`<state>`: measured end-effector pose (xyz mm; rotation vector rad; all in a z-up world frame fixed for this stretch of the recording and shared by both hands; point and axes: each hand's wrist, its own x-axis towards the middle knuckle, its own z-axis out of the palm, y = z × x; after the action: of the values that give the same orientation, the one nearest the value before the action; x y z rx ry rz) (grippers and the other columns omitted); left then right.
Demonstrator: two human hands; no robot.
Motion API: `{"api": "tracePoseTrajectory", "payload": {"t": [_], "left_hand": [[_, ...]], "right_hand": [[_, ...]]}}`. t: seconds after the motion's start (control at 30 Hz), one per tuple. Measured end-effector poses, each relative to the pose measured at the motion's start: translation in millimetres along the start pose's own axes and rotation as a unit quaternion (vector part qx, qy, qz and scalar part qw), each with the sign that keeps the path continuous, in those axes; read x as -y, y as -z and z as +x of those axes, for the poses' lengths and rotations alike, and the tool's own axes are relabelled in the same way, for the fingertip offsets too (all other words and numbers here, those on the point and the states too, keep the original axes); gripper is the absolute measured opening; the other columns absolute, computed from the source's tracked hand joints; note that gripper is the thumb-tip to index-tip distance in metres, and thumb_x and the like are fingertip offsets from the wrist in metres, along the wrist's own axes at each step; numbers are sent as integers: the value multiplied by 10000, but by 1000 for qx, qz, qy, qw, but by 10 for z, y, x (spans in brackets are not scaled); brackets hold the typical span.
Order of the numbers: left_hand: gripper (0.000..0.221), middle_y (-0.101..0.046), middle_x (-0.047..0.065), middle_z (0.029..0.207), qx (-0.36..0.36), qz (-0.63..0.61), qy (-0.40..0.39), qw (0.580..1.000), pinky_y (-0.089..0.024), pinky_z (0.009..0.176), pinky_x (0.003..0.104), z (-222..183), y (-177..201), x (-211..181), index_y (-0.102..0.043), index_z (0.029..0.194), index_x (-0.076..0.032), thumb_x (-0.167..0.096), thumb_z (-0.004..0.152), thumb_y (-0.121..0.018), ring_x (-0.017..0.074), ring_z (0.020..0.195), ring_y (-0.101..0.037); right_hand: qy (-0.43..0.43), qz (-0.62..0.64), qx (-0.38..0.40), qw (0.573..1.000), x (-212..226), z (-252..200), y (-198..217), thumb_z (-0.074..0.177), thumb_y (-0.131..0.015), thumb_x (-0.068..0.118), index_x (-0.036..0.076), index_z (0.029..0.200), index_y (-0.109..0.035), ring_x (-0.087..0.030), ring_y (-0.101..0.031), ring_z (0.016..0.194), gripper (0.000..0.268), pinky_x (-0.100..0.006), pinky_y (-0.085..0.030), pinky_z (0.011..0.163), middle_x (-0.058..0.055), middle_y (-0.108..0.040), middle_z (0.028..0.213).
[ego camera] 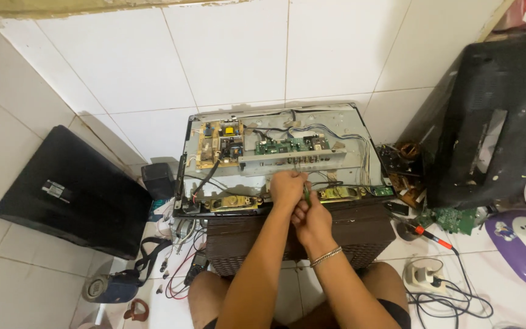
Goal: Repairing the internal components of a television by connecting cables and using a screwdriver
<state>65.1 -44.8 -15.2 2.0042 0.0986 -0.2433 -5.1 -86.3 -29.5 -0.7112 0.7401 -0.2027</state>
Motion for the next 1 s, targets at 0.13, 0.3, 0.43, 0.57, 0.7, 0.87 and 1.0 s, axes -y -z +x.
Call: {"api": "tracePoseTrajectory", "payload": {"t": [0.13, 0.3, 0.43, 0.57, 0.7, 0.87, 1.0], "left_hand": [[270, -790, 94, 854, 6, -23, 10, 1000, -583, 845, 433, 30, 12, -19, -826, 961, -162, -378, 842, -716, 339, 1033, -741], [290, -789, 116, 918, -8, -32, 14, 999, -585, 841, 457, 39, -37, 7, -824, 1009, -157, -379, 844, -736, 352, 1054, -732], [267, -764, 57, 736, -2, -85, 23, 996, -587, 664, 380, -83, 42, -74, -813, 997, -110, -323, 872, -711, 222, 622, -731], [268, -786, 99, 870, 2, -95, 30, 995, -588, 730, 387, -173, 121, -152, -823, 998, -117, -336, 877, -727, 279, 887, -756], [278, -770, 110, 814, -5, -120, 23, 993, -592, 666, 385, -89, 73, -53, -810, 1013, -76, -315, 889, -741, 233, 716, -744], [296, -777, 126, 866, -15, -122, 13, 992, -590, 717, 401, -10, 31, 29, -817, 1011, -80, -335, 869, -765, 285, 856, -753], [308, -773, 122, 846, -21, -111, 5, 994, -594, 750, 408, -105, 70, -40, -811, 1022, -74, -343, 885, -749, 284, 891, -754]], "right_hand": [[-29, 48, -12, 998, 4, -87, -19, 1092, -488, 330, 116, 852, -463, -150, -273, 421, 324, -283, -244, 412, 29, -292, 597], [39, -42, -32, 998, -48, -123, -61, 1049, -579, 349, 132, 974, -482, -98, -424, 529, 249, -235, -346, 470, 35, -369, 715], [-10, 9, 12, 1000, -104, 107, 68, 1111, -425, 372, 129, 939, -557, -86, -286, 434, 326, -222, -253, 401, 70, -286, 633], [8, -31, 17, 999, -60, -84, -4, 1073, -517, 367, 116, 967, -586, -113, -332, 463, 282, -251, -289, 424, 44, -323, 639], [19, -51, 35, 998, -37, -33, -11, 1109, -425, 350, 186, 1384, -574, -104, -275, 467, 353, -221, -276, 428, 40, -253, 679], [-14, -27, 78, 996, 185, -376, -141, 1065, -522, 435, 132, 913, -542, -102, -311, 437, 339, -222, -254, 398, 55, -292, 601], [122, -199, 11, 972, -189, 258, 144, 1023, -627, 498, 56, 871, -555, -147, -410, 465, 473, -270, -353, 396, -5, -411, 618]]}}
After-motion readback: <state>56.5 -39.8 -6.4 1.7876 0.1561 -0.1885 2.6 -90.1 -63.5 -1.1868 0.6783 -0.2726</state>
